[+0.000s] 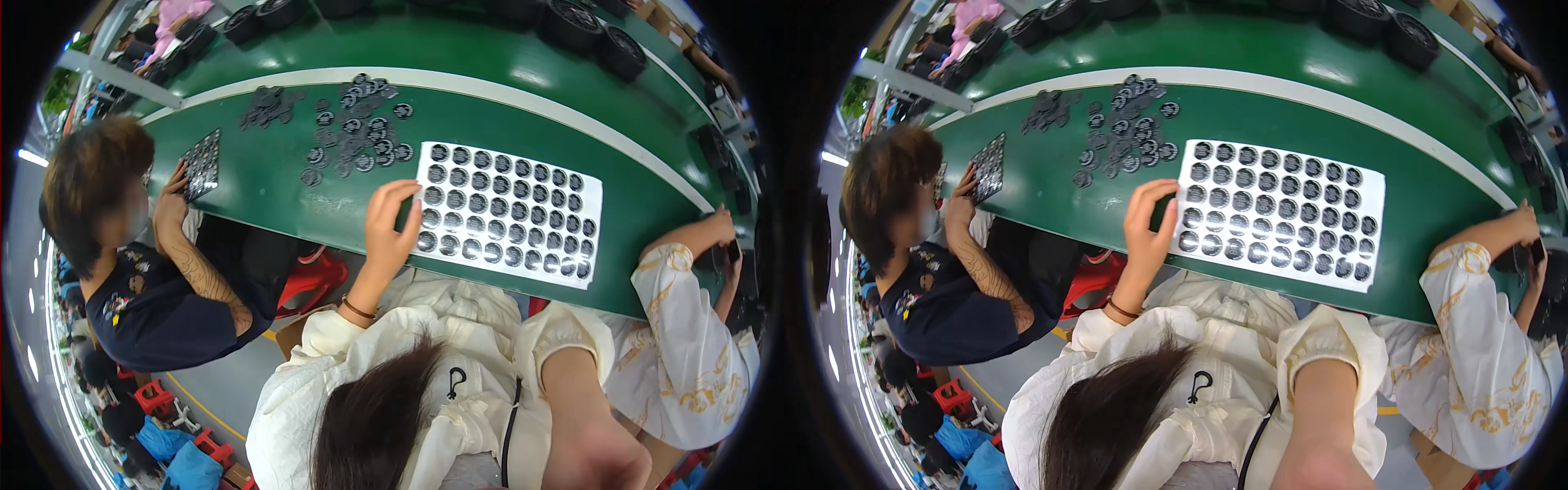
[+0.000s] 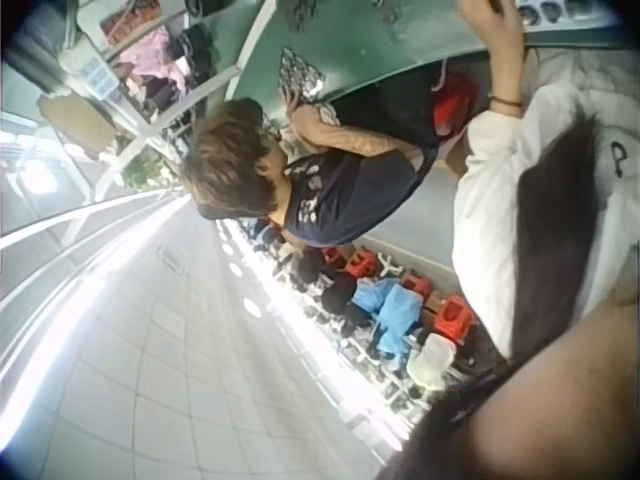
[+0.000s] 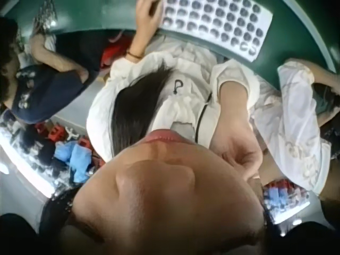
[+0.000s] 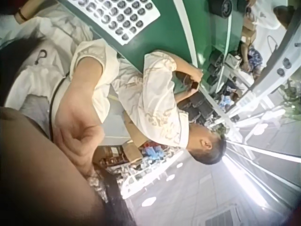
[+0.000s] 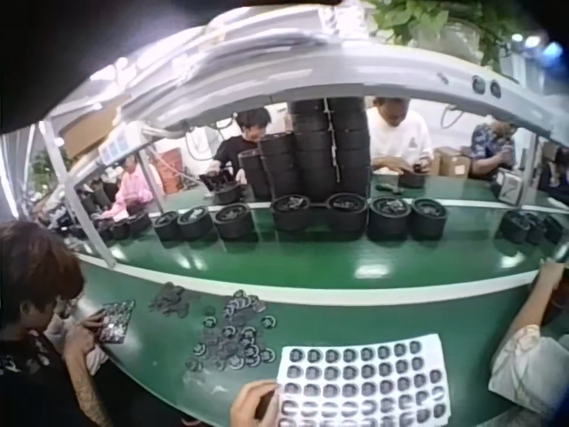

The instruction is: Manually placing small components onto circuit board panels at an assembly station.

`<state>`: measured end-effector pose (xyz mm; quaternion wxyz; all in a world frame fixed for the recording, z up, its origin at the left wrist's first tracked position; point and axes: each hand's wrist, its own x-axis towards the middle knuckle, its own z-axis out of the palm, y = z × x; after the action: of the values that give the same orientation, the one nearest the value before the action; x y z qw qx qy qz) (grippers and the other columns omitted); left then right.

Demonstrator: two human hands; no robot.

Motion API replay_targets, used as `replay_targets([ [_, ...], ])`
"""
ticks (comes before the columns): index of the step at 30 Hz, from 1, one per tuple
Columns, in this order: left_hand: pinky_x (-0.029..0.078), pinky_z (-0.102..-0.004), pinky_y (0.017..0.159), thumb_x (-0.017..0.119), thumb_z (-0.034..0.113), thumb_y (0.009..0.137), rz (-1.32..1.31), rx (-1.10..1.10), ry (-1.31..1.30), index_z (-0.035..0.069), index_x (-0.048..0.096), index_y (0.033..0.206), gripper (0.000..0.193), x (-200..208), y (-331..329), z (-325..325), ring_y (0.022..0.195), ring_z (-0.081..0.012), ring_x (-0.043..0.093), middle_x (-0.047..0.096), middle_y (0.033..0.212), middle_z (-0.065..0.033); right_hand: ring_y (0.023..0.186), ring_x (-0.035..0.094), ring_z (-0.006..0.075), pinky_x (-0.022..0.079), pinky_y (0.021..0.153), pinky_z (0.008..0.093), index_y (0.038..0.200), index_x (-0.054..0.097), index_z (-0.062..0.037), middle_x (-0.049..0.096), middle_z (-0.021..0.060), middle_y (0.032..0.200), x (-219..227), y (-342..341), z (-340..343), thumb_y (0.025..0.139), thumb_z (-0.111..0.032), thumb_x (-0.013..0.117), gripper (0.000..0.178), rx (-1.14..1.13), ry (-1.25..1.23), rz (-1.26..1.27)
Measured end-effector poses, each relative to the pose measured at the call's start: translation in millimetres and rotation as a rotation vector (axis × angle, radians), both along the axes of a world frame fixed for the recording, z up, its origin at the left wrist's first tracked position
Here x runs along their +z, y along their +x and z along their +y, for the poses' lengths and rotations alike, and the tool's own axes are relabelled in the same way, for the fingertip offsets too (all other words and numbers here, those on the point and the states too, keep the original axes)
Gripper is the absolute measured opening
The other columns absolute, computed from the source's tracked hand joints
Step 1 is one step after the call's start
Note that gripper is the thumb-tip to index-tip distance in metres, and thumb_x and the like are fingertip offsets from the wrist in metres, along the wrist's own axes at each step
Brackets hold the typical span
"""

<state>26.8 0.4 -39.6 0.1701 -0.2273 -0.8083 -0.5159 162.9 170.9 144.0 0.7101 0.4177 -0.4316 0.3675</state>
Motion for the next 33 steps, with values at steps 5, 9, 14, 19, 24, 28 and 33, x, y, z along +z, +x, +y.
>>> replay_targets([
  [5, 0.036, -0.0395, 0.096, 0.06, 0.007, 0.079, 0.015, 0.02, -0.183, 0.002, 0.054, 0.111, 0.034, 6.1, 0.6, 8.6, 0.107, -0.0332, 0.049, 0.053, 0.116, -0.0153, 0.049, 0.044, 0.0071, 0.033, 0.046, 0.0279, 0.087, 0.053, -0.0161, 0.044, -0.0041, 0.056, -43.4, -16.1, 7.4, 0.083, -0.032, 0.05, 0.017, -0.021, -0.021, -0.027],
  [9, 0.032, -0.0425, 0.1, 0.06, 0.012, 0.08, 0.016, 0.02, -0.284, 0.0, 0.049, 0.119, 0.042, -4.6, -1.8, 8.0, 0.117, -0.037, 0.043, 0.047, 0.125, -0.0175, 0.074, 0.059, 0.0222, 0.046, 0.064, 0.0318, 0.089, 0.058, -0.0038, 0.061, 0.0096, 0.083, -106.7, -30.0, 66.4, 0.073, -0.003, 0.063, 0.016, -0.731, 0.127, -1.037],
  [14, 0.03, -0.0448, 0.101, 0.059, 0.013, 0.081, 0.027, -0.038, -0.402, 0.0, 0.048, 0.12, 0.043, -3.2, -3.9, 9.0, 0.121, -0.0381, 0.039, 0.045, 0.129, -0.0182, 0.093, 0.057, 0.0281, 0.046, 0.08, 0.0337, 0.108, 0.055, -0.0008, 0.057, 0.0141, 0.106, -163.6, -30.9, 119.5, 0.077, -0.004, 0.063, 0.033, -0.801, -0.13, -1.462],
  [19, 0.029, -0.0452, 0.102, 0.059, 0.014, 0.081, 0.016, -0.03, -0.402, 0.0, 0.049, 0.12, 0.043, -1.4, -6.1, 7.9, 0.121, -0.0377, 0.04, 0.046, 0.129, -0.0175, 0.101, 0.055, 0.0259, 0.044, 0.087, 0.0324, 0.113, 0.054, 0.0008, 0.053, 0.014, 0.113, -171.2, -22.4, 118.6, 0.076, -0.002, 0.065, 0.039, -0.808, -0.18, -1.551],
  [24, 0.029, -0.0446, 0.102, 0.059, 0.013, 0.08, 0.017, -0.019, -0.402, 0.0, 0.05, 0.12, 0.043, -2.2, -5.8, 9.5, 0.121, -0.0372, 0.04, 0.048, 0.128, -0.0165, 0.104, 0.053, 0.0263, 0.043, 0.088, 0.0323, 0.115, 0.054, -0.0007, 0.052, 0.0141, 0.116, -169.8, -22.7, 121.6, 0.075, -0.005, 0.067, 0.043, -0.79, -0.186, -1.568],
  [28, 0.03, -0.0442, 0.101, 0.06, 0.012, 0.08, 0.005, -0.015, -0.4, 0.001, 0.05, 0.119, 0.042, -0.9, -4.6, 8.2, 0.121, -0.0367, 0.04, 0.048, 0.128, -0.0158, 0.105, 0.052, 0.0266, 0.043, 0.088, 0.0322, 0.114, 0.055, -0.0019, 0.051, 0.0136, 0.117, -172.7, -21.3, 121.8, 0.074, -0.006, 0.068, 0.042, -0.814, -0.188, -1.549],
  [33, 0.03, -0.0438, 0.101, 0.06, 0.012, 0.08, -0.001, -0.01, -0.387, 0.002, 0.051, 0.119, 0.042, 0.8, -4.5, 9.0, 0.122, -0.0359, 0.04, 0.048, 0.128, -0.0153, 0.104, 0.052, 0.0271, 0.043, 0.088, 0.0323, 0.113, 0.056, -0.0025, 0.05, 0.0133, 0.118, -173.0, -20.9, 122.2, 0.074, -0.007, 0.068, 0.041, -0.853, -0.177, -1.554],
])
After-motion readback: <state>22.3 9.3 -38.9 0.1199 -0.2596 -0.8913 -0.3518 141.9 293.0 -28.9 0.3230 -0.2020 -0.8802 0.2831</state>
